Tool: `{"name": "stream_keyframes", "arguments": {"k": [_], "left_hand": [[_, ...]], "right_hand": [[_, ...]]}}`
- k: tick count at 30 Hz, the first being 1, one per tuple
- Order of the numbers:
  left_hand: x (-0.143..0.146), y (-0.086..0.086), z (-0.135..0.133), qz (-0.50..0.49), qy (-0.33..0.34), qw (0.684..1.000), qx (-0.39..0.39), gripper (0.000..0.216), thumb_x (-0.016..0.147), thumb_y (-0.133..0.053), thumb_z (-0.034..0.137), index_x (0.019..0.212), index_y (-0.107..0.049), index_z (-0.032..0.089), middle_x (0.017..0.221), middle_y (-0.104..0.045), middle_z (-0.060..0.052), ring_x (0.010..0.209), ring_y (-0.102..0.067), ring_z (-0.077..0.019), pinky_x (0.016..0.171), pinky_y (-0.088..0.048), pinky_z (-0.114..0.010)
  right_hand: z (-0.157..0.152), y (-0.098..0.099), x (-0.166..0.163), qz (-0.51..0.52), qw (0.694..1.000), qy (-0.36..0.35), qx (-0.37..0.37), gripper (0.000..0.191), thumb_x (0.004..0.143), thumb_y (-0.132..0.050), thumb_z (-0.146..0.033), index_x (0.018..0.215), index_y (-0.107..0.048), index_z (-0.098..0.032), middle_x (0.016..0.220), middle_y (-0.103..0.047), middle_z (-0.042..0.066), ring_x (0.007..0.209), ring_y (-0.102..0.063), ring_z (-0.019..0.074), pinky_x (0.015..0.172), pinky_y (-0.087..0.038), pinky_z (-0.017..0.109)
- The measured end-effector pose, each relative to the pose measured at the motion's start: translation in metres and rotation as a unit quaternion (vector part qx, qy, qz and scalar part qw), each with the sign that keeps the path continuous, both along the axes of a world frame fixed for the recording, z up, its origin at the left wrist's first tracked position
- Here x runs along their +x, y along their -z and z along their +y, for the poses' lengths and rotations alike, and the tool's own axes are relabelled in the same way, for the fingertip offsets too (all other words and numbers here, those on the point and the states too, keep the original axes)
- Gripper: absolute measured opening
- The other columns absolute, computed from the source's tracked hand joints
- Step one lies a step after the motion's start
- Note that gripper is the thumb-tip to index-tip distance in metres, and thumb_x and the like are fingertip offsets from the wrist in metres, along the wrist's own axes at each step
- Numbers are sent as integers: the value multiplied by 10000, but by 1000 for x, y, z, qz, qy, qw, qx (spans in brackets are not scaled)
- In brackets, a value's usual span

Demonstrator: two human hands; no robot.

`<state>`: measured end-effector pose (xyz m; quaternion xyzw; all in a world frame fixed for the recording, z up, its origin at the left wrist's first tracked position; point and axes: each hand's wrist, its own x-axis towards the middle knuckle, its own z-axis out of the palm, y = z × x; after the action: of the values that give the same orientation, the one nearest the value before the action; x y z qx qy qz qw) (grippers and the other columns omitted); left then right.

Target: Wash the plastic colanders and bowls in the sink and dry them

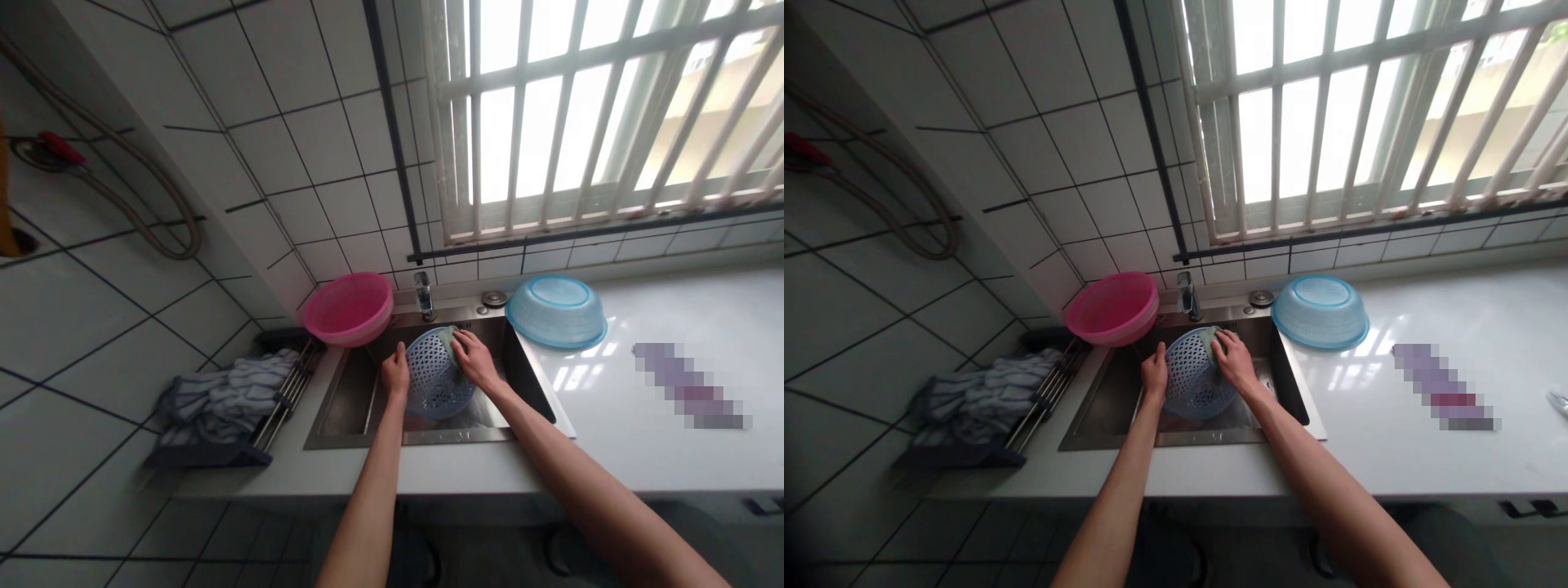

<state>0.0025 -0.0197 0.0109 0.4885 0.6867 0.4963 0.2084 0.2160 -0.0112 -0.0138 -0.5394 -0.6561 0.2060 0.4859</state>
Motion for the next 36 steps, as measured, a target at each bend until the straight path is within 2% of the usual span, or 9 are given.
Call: {"name": "stream_keyframes", "arguments": {"k": [5,9,12,15,18,23,30,32,36], "left_hand": [[4,-4,-3,-15,43,999,8,652,875,-466,814,597,-555,230,529,-499,-13,598,-487,-196,583,-316,-279],[4,-6,-2,-32,29,998,34,696,850,-428,869,621,-560,225,569,-534,-27,646,-511,-206,598,-341,-281],[5,-3,0,-28,57,997,33,731,826,-432,900,643,-584,209,607,-567,-30,655,-513,-197,609,-351,-282],[6,1,3,-50,94,994,30,753,799,-439,926,642,-586,204,619,-589,-32,644,-523,-189,616,-375,-285],[5,5,5,-87,79,993,24,782,808,-382,937,664,-613,204,661,-646,-64,673,-593,-210,662,-438,-302],[2,6,6,-62,46,997,-15,805,842,-344,918,726,-689,201,734,-708,-104,740,-651,-249,672,-440,-314],[3,1,-1,-85,58,994,-33,825,820,-332,956,707,-664,209,517,-547,-26,535,-550,-209,545,-375,-297],[3,1,-2,-87,65,993,-44,825,824,-319,957,714,-660,214,503,-521,-11,501,-524,-195,527,-362,-290],[6,0,-3,-120,83,988,-48,821,783,-354,988,715,-626,217,509,-487,16,472,-464,-164,504,-337,-282]], "right_hand": [[4,9,2,-6,999,-49,-3,462,1055,-459,-394,1424,-672,-217,1477,-647,123,1397,-594,286,1210,-450,504],[-7,-7,-6,-34,995,-71,54,466,1077,-443,-377,1486,-625,-245,1590,-543,94,1485,-502,291,1260,-383,540],[-22,-19,-18,-83,983,-133,100,427,1080,-467,-317,1466,-647,-285,1567,-572,57,1525,-449,294,1294,-318,572],[-35,-27,-33,-133,955,-222,144,432,1061,-517,-258,1472,-638,-316,1499,-638,38,1492,-495,269,1306,-305,560],[-39,-31,-39,-152,941,-259,159,454,1055,-525,-227,1490,-617,-320,1473,-660,37,1432,-560,239,1305,-321,524],[-26,-27,-22,-115,969,-187,114,415,1067,-515,-303,1459,-652,-302,1537,-602,48,1505,-480,273,1298,-318,550],[6,9,10,25,998,-46,-39,443,1037,-490,-397,1383,-711,-232,1408,-700,103,1330,-654,287,1165,-493,498],[11,18,14,43,996,-39,-65,442,1026,-500,-419,1358,-725,-234,1363,-728,100,1295,-678,294,1139,-512,495],[14,22,13,57,996,-51,-42,480,1025,-491,-457,1405,-691,-243,1447,-676,90,1377,-619,282,1194,-461,499]]}}
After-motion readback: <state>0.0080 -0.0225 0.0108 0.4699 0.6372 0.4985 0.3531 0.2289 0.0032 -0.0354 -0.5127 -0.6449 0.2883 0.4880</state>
